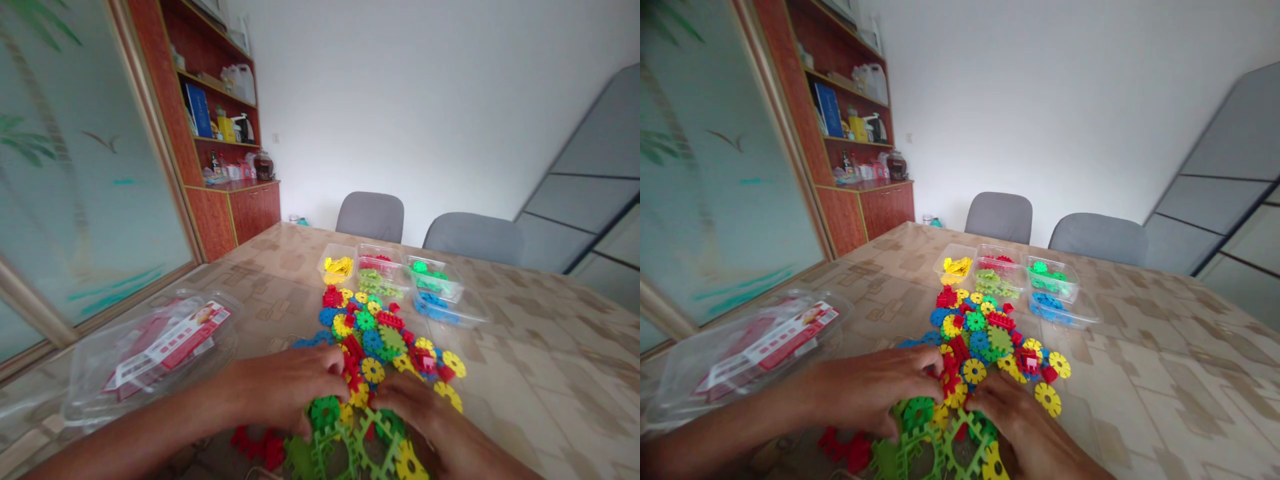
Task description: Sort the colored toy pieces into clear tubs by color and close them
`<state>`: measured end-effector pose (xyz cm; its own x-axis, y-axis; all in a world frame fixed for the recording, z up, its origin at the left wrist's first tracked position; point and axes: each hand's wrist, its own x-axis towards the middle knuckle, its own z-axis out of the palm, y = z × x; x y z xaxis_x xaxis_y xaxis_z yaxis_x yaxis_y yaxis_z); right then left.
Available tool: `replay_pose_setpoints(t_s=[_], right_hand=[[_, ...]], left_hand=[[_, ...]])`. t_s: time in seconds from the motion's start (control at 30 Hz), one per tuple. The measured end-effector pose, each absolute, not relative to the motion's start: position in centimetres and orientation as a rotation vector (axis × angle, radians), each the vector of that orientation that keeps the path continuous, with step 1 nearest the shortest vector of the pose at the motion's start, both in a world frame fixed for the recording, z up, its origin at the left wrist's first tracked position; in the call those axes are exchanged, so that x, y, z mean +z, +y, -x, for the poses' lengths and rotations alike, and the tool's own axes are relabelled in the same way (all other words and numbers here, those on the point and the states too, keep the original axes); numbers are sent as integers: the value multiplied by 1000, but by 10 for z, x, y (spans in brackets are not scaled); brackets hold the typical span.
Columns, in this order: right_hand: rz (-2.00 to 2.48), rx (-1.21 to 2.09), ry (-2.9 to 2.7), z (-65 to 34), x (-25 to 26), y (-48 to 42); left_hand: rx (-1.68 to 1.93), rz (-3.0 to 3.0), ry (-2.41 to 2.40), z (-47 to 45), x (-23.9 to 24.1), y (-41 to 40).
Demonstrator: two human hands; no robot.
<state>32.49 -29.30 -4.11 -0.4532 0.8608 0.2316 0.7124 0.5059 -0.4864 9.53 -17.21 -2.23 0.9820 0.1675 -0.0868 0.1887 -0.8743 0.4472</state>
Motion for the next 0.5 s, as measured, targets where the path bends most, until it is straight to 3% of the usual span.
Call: replay_pose_setpoints(t_s=[0.33, 0.5], right_hand=[[1418, 529, -2242, -333, -68, -284], [1496, 123, -2166, -348, -61, -263]], left_hand=[[51, -2668, 227, -102, -33, -169], [22, -2624, 286, -106, -20, -165]])
